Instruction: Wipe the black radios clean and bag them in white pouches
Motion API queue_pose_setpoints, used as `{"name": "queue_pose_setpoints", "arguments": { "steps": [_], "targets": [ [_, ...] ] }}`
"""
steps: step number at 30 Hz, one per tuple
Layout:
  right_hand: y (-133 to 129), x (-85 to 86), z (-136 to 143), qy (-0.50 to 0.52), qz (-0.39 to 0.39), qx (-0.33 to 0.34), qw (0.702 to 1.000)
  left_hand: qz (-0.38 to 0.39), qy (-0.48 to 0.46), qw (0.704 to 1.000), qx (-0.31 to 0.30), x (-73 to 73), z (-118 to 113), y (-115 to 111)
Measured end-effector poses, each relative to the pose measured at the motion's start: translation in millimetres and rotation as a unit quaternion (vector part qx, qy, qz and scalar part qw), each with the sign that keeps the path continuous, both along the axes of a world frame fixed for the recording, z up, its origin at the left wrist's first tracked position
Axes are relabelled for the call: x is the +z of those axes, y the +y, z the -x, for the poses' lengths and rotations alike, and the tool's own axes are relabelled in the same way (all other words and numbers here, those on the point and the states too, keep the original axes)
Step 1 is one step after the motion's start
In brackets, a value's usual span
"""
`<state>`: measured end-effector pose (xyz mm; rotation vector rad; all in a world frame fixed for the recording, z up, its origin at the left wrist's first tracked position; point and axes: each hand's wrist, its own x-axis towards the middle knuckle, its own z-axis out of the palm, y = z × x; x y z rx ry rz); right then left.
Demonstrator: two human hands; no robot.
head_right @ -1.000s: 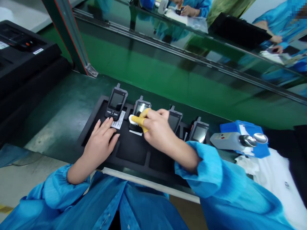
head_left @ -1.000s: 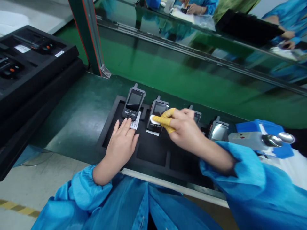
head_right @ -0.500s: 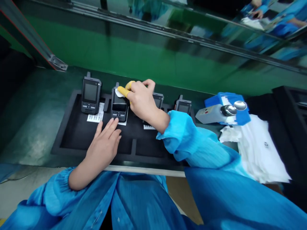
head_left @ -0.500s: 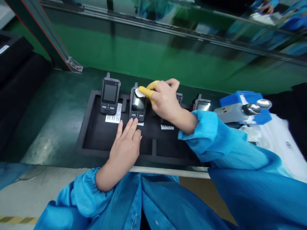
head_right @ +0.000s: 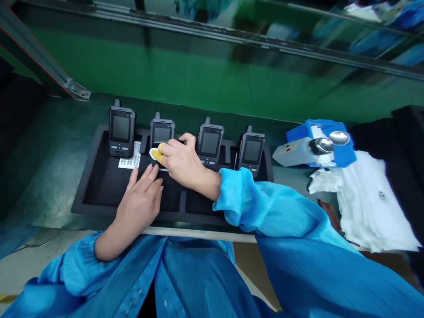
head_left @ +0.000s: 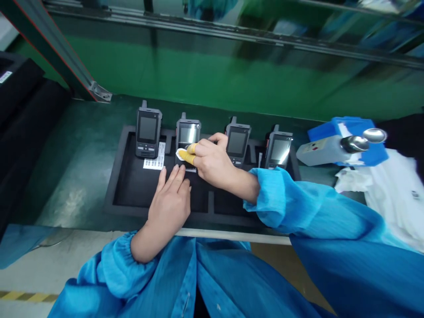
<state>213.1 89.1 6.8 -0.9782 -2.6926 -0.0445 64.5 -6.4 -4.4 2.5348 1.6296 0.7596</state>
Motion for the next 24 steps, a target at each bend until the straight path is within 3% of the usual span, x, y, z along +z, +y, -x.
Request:
{"name": "queue_pose_setpoints", "arguments": {
  "steps": [5, 8, 10, 12, 14, 15, 17, 20, 24],
  "targets": [
    [-20.8, 8.7, -1.5, 0.025, 0.097, 0.000, 0.995, -0.003, -0.018, 1.000, 0.001, -3.1, 0.9, -2.8],
    [-30.9, 20.2, -8.4, 0.141, 0.223, -0.048, 0.963, -0.017, -0.071, 0.997, 0.005, -1.5, 3.3, -4.4],
    [-34.5, 29.6, -12.0, 0.263, 0.363, -0.078, 0.890, -0.007, -0.149, 0.989, 0.012, 3.8, 5.1, -4.2],
    [-36.2, 38.9, -12.5, 0.378, 0.508, -0.110, 0.766, 0.064, -0.257, 0.964, 0.024, 12.5, 5.5, -2.3],
    [-37.1, 47.1, -10.2, 0.447, 0.603, -0.157, 0.642, 0.179, -0.381, 0.906, 0.038, 22.4, 3.6, 1.3],
    [-37.5, 50.5, -8.4, 0.464, 0.630, -0.181, 0.596, 0.232, -0.441, 0.866, 0.042, 26.9, 1.8, 3.4],
    [-38.4, 55.6, -4.8, 0.479, 0.656, -0.219, 0.541, 0.293, -0.542, 0.786, 0.049, 33.4, -2.6, 7.4],
    [-38.9, 58.8, -2.8, 0.485, 0.661, -0.244, 0.518, 0.308, -0.618, 0.721, 0.058, 36.0, -7.8, 10.8],
    [-36.7, 56.5, -7.7, 0.489, 0.645, -0.251, 0.531, 0.326, -0.644, 0.689, 0.064, 32.1, -7.4, 10.3]
  ]
}}
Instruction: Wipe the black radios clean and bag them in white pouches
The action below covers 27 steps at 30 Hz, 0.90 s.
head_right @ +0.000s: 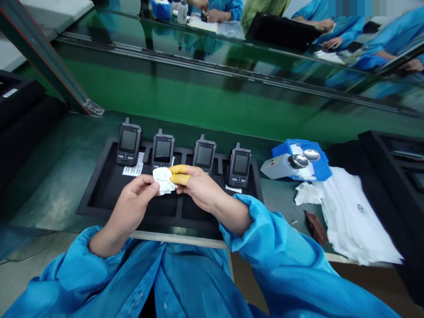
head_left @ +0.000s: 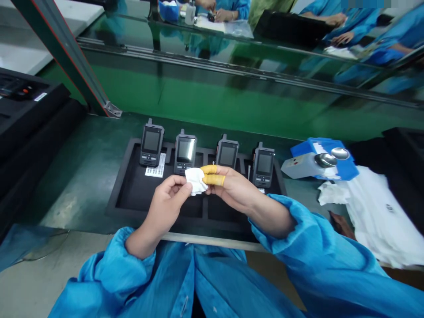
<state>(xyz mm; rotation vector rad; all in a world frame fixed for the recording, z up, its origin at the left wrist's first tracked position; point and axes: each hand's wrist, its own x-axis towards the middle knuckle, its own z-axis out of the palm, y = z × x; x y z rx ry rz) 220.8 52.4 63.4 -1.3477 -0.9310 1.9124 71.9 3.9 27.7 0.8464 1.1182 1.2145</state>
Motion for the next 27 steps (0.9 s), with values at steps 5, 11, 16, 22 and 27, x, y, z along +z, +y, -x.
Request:
{"name": "queue_pose_setpoints", "arguments": {
  "steps": [5, 11, 16, 22, 27],
  "targets": [
    [-4.2, -4.1, -8.7, -0.097, -0.207, -0.019, 0.973, 0.021, -0.034, 0.999, -0.003, -1.0, 4.3, -1.7],
    [-21.2, -2.8, -7.8, -0.254, -0.493, 0.098, 0.826, 0.043, -0.073, 0.996, -0.026, 2.8, 3.3, -5.1],
    [-16.5, -3.7, -5.8, -0.152, -0.311, 0.095, 0.933, 0.059, -0.062, 0.995, -0.051, 5.6, 5.3, -6.3],
    [-6.7, 0.0, -9.5, 0.002, -0.080, -0.032, 0.996, 0.112, -0.125, 0.985, -0.035, 13.0, 11.1, 0.4],
    [-5.5, 2.4, -9.9, 0.017, -0.049, -0.026, 0.998, 0.120, -0.094, 0.988, -0.025, 12.0, 14.5, 2.2]
  ]
}}
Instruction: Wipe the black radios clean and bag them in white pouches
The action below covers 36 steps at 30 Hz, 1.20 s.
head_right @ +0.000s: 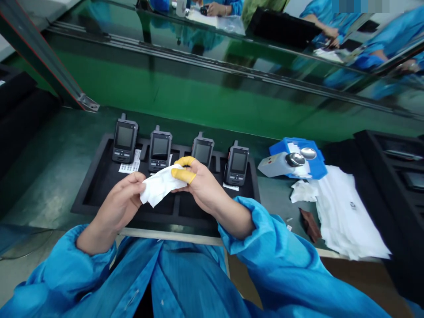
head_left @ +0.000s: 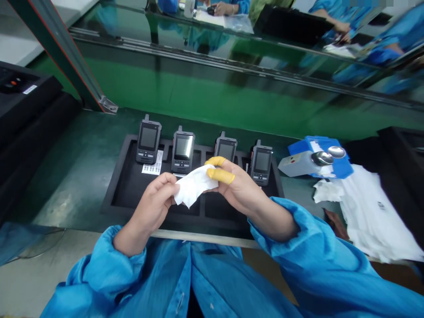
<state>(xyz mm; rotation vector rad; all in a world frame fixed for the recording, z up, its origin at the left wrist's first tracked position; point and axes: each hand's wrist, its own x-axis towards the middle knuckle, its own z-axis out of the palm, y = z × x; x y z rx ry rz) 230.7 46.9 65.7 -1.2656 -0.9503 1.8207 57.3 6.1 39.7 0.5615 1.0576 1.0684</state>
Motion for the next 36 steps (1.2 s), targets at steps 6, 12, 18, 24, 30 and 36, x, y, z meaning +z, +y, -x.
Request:
{"name": "queue_pose_setpoints", "arguments": {
  "steps": [6, 12, 18, 24, 30, 36],
  "targets": [
    [-7.1, 3.0, 3.4, -0.034, -0.101, -0.009, 0.994, -0.107, 0.248, 0.957, 0.107, -1.9, -3.8, -11.6],
    [-27.9, 2.7, 5.2, -0.232, -0.300, 0.113, 0.919, -0.078, 0.064, 0.995, -0.008, -7.8, -17.5, -19.4],
    [-28.6, -3.5, -3.6, -0.433, -0.621, 0.111, 0.644, -0.027, -0.020, 0.999, 0.019, -9.6, -12.9, -14.6],
    [7.8, -15.0, -6.6, -0.471, -0.624, 0.161, 0.602, -0.167, 0.207, 0.964, -0.004, -19.1, -2.4, -14.9],
    [79.0, -24.8, 8.1, -0.561, -0.604, 0.151, 0.545, -0.399, 0.604, 0.689, -0.037, -41.6, 0.5, -13.9],
    [90.7, -38.0, 20.2, -0.578, -0.578, 0.176, 0.549, -0.397, 0.682, 0.607, -0.094, -44.9, -4.8, -12.2]
  ]
}}
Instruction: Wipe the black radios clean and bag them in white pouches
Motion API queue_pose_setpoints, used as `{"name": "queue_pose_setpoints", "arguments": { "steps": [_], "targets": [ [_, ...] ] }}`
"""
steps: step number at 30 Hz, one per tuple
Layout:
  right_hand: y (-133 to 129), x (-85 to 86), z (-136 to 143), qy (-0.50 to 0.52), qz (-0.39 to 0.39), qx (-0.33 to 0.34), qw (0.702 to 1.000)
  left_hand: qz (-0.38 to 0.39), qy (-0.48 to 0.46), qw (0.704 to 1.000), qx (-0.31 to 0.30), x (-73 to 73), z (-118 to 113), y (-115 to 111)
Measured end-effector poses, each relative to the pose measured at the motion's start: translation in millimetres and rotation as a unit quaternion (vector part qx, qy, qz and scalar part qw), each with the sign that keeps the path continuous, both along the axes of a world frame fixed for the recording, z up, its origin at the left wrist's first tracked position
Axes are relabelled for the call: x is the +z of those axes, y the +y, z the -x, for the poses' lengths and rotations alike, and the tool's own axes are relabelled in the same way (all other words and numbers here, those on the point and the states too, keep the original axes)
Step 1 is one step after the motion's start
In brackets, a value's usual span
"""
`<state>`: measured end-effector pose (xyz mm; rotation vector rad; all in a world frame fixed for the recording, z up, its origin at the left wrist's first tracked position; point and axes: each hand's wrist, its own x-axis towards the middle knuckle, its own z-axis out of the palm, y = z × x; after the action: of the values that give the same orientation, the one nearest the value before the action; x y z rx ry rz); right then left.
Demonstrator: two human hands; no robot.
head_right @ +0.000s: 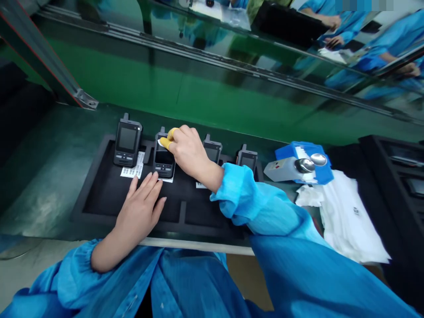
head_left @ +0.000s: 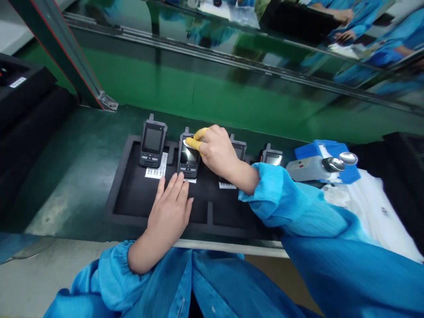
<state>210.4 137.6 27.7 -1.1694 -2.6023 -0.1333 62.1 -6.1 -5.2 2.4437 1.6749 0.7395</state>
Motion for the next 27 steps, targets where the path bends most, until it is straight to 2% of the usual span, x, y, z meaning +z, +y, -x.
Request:
{"name": "queue_pose_setpoints", "arguments": {
  "steps": [2, 7, 10, 13, 17, 21, 24, 27],
  "targets": [
    [-8.6, -3.6, -0.8, 0.004, 0.000, 0.007, 1.000, 0.004, 0.004, 1.000, -0.001, 0.7, -0.7, 0.1],
    [-39.2, -10.1, -7.0, -0.022, -0.008, 0.105, 0.994, -0.007, 0.004, 1.000, 0.000, 0.1, -0.9, 0.8],
    [-46.4, -6.8, -4.5, -0.026, 0.001, 0.117, 0.993, -0.017, 0.003, 1.000, 0.000, -1.1, -1.0, 1.2],
    [-34.8, 4.1, 12.2, -0.009, 0.008, 0.111, 0.994, -0.020, 0.008, 1.000, 0.005, -1.6, -1.2, 1.0],
    [-1.4, 17.1, 53.9, 0.024, 0.008, 0.073, 0.997, -0.019, 0.018, 1.000, 0.009, -1.7, -0.7, 0.7],
    [20.9, 14.2, 86.0, 0.007, 0.016, 0.035, 0.999, -0.011, 0.009, 1.000, 0.005, -3.1, -0.3, 0.0],
    [16.9, 5.6, 91.4, -0.024, 0.019, 0.025, 0.999, -0.004, -0.007, 1.000, 0.005, -4.3, -0.8, -0.5],
    [0.6, -2.0, 89.3, -0.049, 0.016, 0.070, 0.996, 0.003, -0.025, 1.000, 0.006, -4.0, -1.1, -0.3]
  ]
}}
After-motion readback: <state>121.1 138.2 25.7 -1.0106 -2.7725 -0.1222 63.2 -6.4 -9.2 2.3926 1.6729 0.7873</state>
